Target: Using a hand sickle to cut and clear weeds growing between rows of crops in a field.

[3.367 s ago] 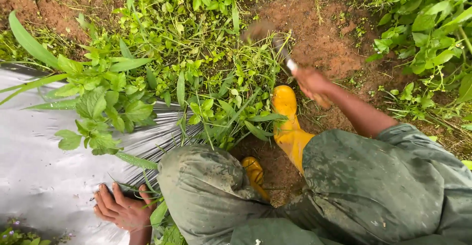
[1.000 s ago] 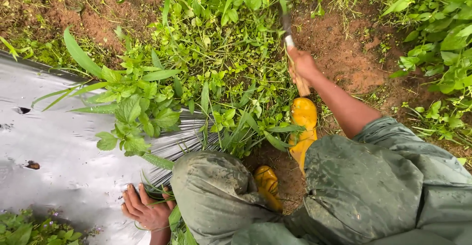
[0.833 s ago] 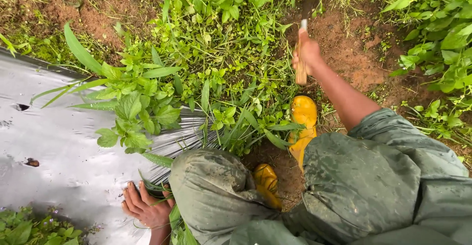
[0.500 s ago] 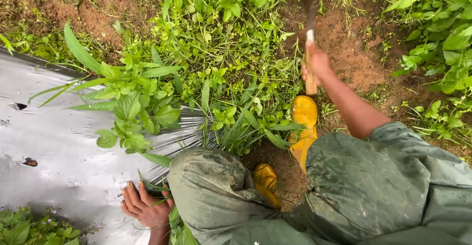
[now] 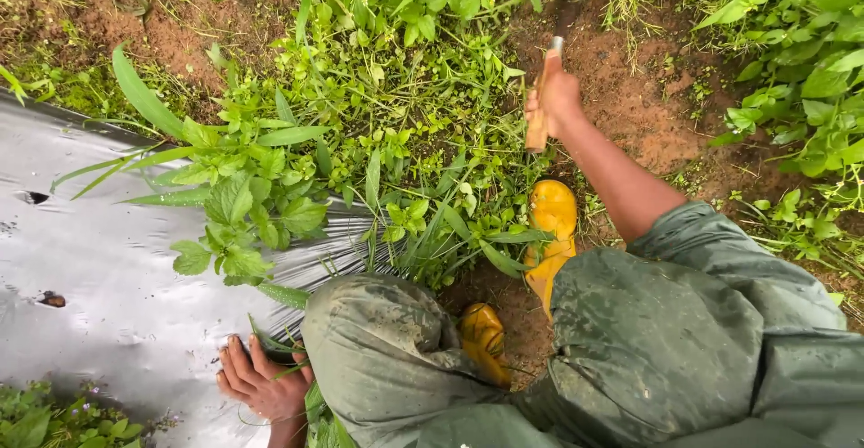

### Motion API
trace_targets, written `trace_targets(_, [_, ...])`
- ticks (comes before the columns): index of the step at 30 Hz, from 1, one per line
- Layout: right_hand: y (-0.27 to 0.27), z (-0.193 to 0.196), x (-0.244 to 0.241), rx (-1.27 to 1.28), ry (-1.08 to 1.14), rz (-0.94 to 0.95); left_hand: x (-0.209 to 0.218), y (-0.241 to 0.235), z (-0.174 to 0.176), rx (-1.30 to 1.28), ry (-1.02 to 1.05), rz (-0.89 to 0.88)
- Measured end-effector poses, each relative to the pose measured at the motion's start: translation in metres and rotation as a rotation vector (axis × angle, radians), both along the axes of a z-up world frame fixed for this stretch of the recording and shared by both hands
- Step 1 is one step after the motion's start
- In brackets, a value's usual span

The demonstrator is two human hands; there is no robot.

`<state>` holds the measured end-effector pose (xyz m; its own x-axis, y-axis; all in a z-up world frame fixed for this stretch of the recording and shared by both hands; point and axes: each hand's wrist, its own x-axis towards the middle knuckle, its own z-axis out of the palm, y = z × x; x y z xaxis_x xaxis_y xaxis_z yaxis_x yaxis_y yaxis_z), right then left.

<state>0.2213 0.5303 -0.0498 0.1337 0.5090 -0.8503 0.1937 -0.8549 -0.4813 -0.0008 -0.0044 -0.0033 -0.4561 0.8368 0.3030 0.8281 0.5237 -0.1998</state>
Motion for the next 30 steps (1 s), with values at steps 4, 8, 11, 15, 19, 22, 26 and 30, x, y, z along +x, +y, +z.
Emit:
trace_targets(4, [-0.018, -0.015, -0.001, 0.010, -0.028, 0.336, 0.001, 0.001, -0.001, -0.012, 0.006, 0.006])
trace_targets(8, [-0.004, -0.044, 0.014, -0.046, 0.046, 0.201, 0.000, -0.001, 0.002, -0.020, 0.000, 0.011])
trace_targets(11, [-0.004, -0.021, -0.004, -0.028, 0.082, 0.015, 0.002, 0.001, 0.000, -0.015, -0.005, 0.018])
trace_targets(15, [-0.036, -0.016, 0.002, -0.017, -0.042, 0.497, 0.000, 0.001, 0.001, -0.014, 0.001, 0.009])
trace_targets(19, [-0.020, -0.022, 0.003, -0.066, -0.029, 0.425, 0.001, 0.006, 0.003, -0.005, -0.004, 0.017])
trace_targets(22, [-0.007, -0.018, -0.009, -0.014, -0.073, 0.118, 0.002, 0.008, 0.005, 0.010, -0.008, 0.020])
trace_targets(26, [-0.028, -0.024, 0.007, 0.000, -0.025, 0.530, 0.001, 0.004, 0.003, -0.002, 0.009, 0.011])
trace_targets(30, [-0.033, -0.046, 0.027, -0.049, 0.005, 0.804, 0.003, 0.007, 0.004, 0.009, 0.000, 0.022])
